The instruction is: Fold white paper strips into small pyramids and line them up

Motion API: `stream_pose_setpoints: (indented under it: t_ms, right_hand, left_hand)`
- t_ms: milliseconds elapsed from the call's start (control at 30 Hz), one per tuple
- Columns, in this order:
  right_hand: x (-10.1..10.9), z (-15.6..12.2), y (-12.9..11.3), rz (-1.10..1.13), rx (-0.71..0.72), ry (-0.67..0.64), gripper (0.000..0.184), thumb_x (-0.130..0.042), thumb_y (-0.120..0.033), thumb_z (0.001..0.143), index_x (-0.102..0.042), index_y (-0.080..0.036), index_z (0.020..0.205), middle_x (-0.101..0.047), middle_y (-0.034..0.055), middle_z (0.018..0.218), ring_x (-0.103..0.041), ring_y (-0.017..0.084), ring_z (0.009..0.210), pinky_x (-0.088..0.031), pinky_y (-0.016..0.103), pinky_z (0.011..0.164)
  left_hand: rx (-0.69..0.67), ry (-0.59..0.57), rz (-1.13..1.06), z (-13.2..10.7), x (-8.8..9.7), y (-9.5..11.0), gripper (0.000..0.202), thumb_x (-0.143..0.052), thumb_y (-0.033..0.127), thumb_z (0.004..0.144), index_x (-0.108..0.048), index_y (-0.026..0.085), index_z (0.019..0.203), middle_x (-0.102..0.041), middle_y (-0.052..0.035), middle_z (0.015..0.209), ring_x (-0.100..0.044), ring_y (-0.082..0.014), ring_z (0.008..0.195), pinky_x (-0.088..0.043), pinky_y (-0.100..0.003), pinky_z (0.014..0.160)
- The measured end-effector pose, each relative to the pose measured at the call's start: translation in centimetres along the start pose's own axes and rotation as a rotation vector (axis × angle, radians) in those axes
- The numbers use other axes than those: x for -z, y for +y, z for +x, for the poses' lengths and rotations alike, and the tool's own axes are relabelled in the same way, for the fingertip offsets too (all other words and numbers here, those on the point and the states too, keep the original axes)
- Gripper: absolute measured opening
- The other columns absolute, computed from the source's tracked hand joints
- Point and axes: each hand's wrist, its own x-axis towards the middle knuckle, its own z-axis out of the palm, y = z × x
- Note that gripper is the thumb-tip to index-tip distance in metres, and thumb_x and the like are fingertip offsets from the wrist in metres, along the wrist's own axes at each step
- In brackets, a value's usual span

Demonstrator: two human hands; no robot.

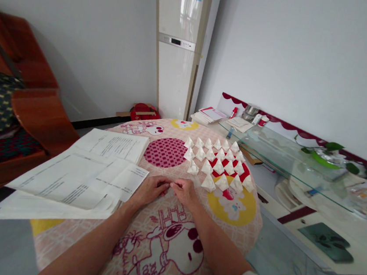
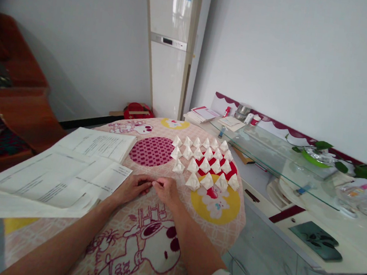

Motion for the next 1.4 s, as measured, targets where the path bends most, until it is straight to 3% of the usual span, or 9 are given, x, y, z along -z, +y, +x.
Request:
stream_pose_setpoints:
  t_ms: [567,933,1067,1167,1267,1333,1400]
  right_hand:
    - [0.2,0.0,0.1,-0.024,0.069,0.004,0.030,-0.057,-0.024,0.084,-0.049,-0.020,0.055,-0.047,-0.0040,0.051,-0.043,0.012,0.053,-0.031,0.025,0.054]
    - [0.1,0.0,0.8,-0.041,0.068,0.000,0.033,-0.055,-0.030,0.084,-0.044,-0.022,0.054,-0.046,-0.0033,0.051,-0.042,0.012,0.054,-0.029,0.026,0.052]
    - [0.2,-0.1,1.0,-0.023,0.092,-0.007,0.034,-0.054,-0.036,0.084,-0.044,-0.022,0.055,-0.044,-0.0034,0.050,-0.041,0.013,0.053,-0.029,0.027,0.052]
    - [0.4,-0.2,1.2,-0.006,0.076,-0.008,0.034,-0.052,-0.039,0.084,-0.044,-0.023,0.055,-0.044,-0.0030,0.050,-0.040,0.013,0.051,-0.028,0.027,0.050]
    - [0.6,-0.2,1.4,-0.005,0.064,-0.031,0.034,-0.052,-0.039,0.084,-0.045,-0.023,0.055,-0.045,-0.0026,0.049,-0.042,0.013,0.051,-0.029,0.026,0.050]
    - [0.7,-0.2,1.6,-0.013,0.054,-0.033,0.034,-0.052,-0.039,0.084,-0.047,-0.022,0.055,-0.048,-0.0021,0.050,-0.044,0.013,0.051,-0.031,0.025,0.050]
    - [0.8,-0.2,1.9,-0.019,0.046,-0.045,0.034,-0.052,-0.040,0.085,-0.049,-0.022,0.056,-0.050,-0.0016,0.051,-0.047,0.013,0.051,-0.032,0.025,0.050]
  left_hand:
    - [-0.001,-0.014,-0.030,0.2,-0.2,-0.9,0.037,-0.053,0.041,0.089,-0.072,0.012,0.103,-0.066,-0.0027,0.066,-0.062,-0.0169,0.060,-0.048,-0.027,0.059]
    - [-0.039,-0.006,0.047,0.1,-0.1,-0.3,0.030,-0.051,0.034,0.092,-0.073,0.014,0.098,-0.066,-0.0018,0.066,-0.061,-0.0153,0.060,-0.047,-0.025,0.060]
    - [-0.084,0.054,0.228,-0.6,-0.6,0.5,0.023,-0.051,0.023,0.091,-0.073,0.015,0.089,-0.068,-0.0026,0.071,-0.062,-0.0148,0.066,-0.047,-0.025,0.067]
    - [-0.101,0.142,0.372,-1.3,-0.5,1.3,0.021,-0.055,0.016,0.090,-0.074,0.016,0.098,-0.074,-0.0059,0.093,-0.067,-0.0173,0.085,-0.050,-0.027,0.081]
    - [-0.002,0.251,0.567,-2.0,0.4,1.8,0.020,-0.057,0.014,0.089,-0.074,0.017,0.100,-0.074,-0.0073,0.099,-0.067,-0.0200,0.093,-0.050,-0.029,0.085]
    - [0.089,0.391,0.685,-2.5,1.4,2.0,0.022,-0.058,0.016,0.090,-0.073,0.018,0.107,-0.073,-0.0083,0.108,-0.066,-0.0222,0.100,-0.051,-0.031,0.086]
    - [0.135,0.454,0.785,-2.9,2.2,2.0,0.029,-0.063,0.018,0.087,-0.070,0.018,0.115,-0.070,-0.0099,0.120,-0.062,-0.0258,0.112,-0.051,-0.036,0.094]
